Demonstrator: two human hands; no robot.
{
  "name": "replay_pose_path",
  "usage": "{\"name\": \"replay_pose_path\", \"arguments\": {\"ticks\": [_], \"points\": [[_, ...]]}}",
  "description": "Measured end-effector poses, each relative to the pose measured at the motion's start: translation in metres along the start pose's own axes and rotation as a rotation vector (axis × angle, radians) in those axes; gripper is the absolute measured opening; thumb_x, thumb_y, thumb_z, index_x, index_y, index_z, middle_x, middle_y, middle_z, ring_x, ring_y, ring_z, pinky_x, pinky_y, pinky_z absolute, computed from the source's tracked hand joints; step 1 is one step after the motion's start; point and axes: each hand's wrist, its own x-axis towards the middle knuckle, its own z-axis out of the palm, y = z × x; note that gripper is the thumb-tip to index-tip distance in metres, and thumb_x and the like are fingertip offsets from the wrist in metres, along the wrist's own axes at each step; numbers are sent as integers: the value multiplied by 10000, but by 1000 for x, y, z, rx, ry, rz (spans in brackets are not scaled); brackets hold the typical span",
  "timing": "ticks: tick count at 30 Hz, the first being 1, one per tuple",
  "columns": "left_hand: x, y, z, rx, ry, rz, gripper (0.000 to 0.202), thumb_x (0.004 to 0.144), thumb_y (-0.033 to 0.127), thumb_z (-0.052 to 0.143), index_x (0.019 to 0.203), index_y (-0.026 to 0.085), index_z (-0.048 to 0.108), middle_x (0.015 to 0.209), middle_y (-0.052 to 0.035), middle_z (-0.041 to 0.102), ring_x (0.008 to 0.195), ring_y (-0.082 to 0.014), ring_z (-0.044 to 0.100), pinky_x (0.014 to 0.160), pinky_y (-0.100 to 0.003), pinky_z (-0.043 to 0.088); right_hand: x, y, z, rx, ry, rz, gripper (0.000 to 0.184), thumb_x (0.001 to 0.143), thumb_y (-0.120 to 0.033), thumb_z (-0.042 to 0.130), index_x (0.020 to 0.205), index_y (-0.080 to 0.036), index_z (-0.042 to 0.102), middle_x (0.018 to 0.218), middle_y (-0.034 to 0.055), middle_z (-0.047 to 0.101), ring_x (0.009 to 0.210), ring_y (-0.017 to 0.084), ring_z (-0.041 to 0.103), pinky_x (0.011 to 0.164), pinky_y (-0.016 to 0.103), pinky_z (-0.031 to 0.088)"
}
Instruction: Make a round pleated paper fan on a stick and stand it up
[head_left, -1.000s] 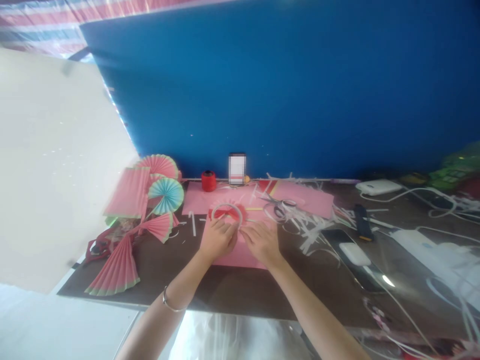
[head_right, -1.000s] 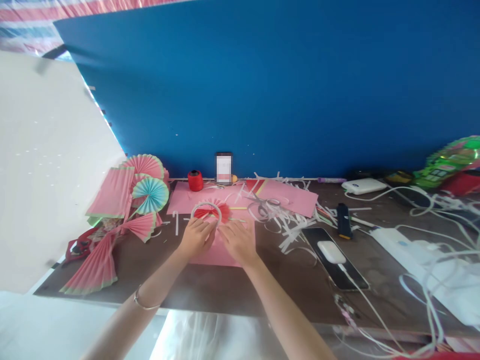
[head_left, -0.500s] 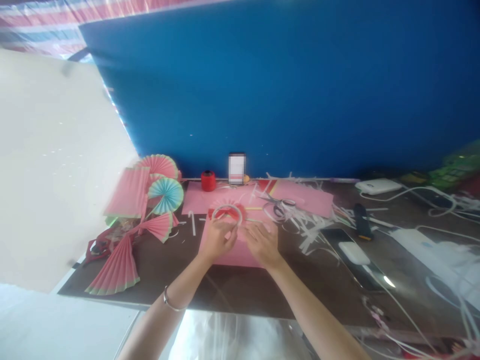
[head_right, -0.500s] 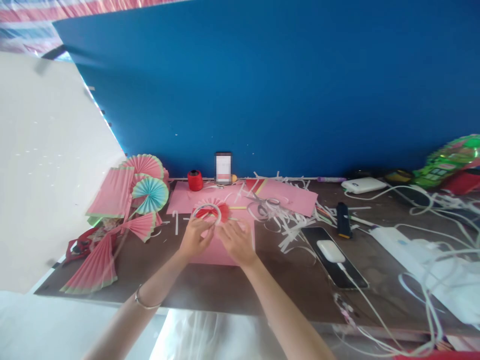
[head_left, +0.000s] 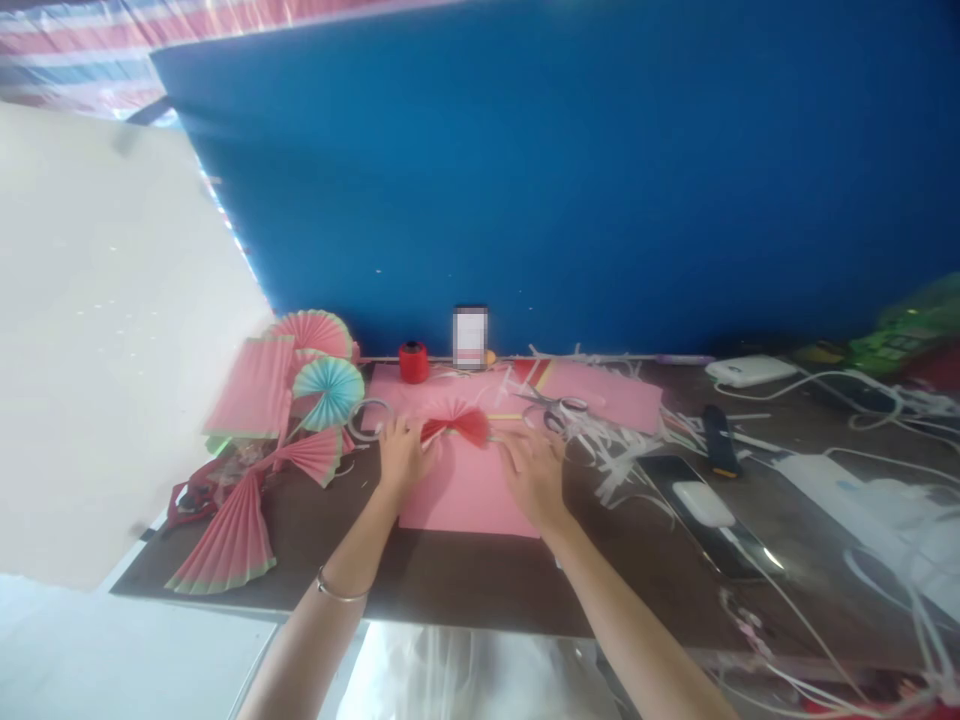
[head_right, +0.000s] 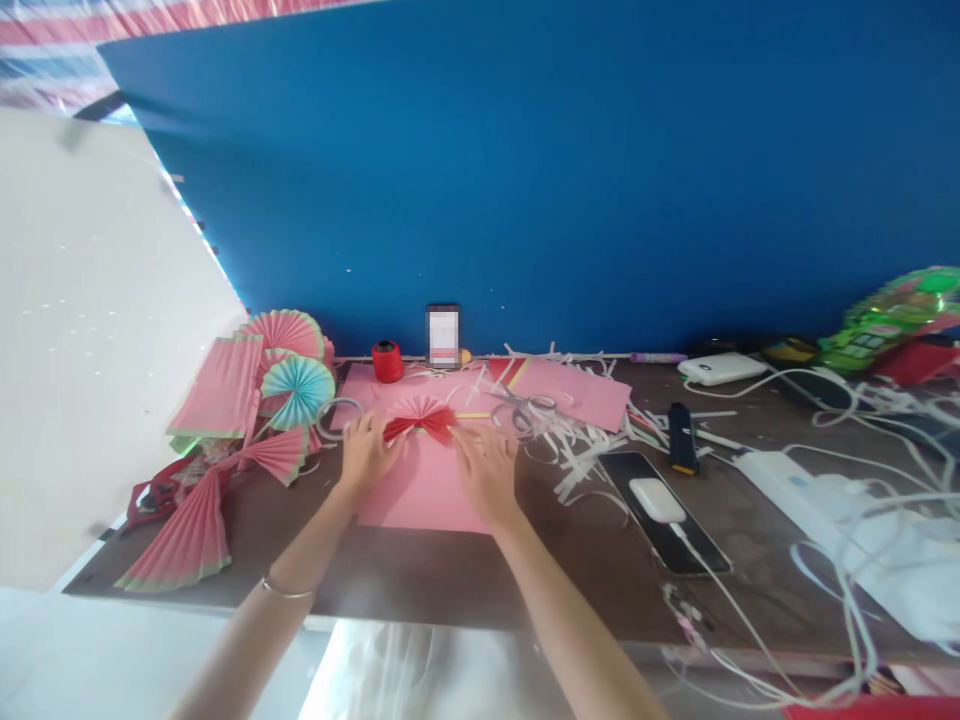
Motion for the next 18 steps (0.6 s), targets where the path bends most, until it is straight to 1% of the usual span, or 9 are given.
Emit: {"name": "replay_pose_path", "arguments": {"ticks": [3,4,6,9,11,12,14,16,18], "points": [[-1,6,1,43,-79,20,182,796,336,554,907,201,605,995,-114,605,909,-285,528,858,-509,356,-1,-2,1,8,-25,-22,167,853,-161,508,928,-221,644,834,42,667,828,192,587,871,373,339],[0,7,1,41,-91,20,141,816,311,532,868,201,603,955,-99,613,877,-267,533,847,-493,364,-1,-2,1,25,-37,-21,158,854,-164,505,913,-212,643,820,46,668,818,194,589,845,362,361],[1,7,2,15,-92,30,132,848,256,484,804,193,591,885,-78,620,826,-238,538,809,-441,389,-1,-3,1,101,-73,5,143,859,-179,498,897,-199,634,808,52,667,807,194,595,783,336,407],[3,6,4,-47,-28,78,142,859,190,453,785,171,573,857,-83,610,801,-216,537,748,-365,417,2,-6,0,334,-168,101,99,859,-223,508,877,-202,603,779,34,652,732,165,605,678,286,464],[4,5,4,-83,36,123,127,854,155,448,809,165,567,859,-89,599,804,-208,532,733,-341,428,3,-8,-1,480,-211,167,74,844,-254,535,883,-212,582,777,19,641,669,146,601,626,267,486],[4,5,2,-99,62,156,124,852,143,447,827,166,566,865,-89,596,809,-206,528,734,-337,432,3,-9,-2,512,-201,189,91,835,-265,548,907,-215,573,802,21,639,661,145,600,630,274,497],[3,6,-2,-127,104,240,135,851,125,441,863,173,568,870,-84,593,817,-202,523,746,-339,440,2,-10,-2,470,-108,201,195,817,-275,570,1002,-216,549,902,56,632,747,177,611,719,338,512],[1,9,-7,-140,144,329,166,852,109,432,906,177,573,889,-85,597,839,-201,524,766,-348,445,1,-10,-3,344,9,162,350,799,-284,595,1126,-210,497,1020,108,600,923,239,588,842,430,480],[-1,15,-13,-135,179,398,204,856,95,419,958,175,576,914,-92,605,883,-208,527,784,-356,450,1,-10,-2,225,62,98,532,781,-311,621,1252,-200,400,1126,154,550,1095,298,506,925,504,421]]}}
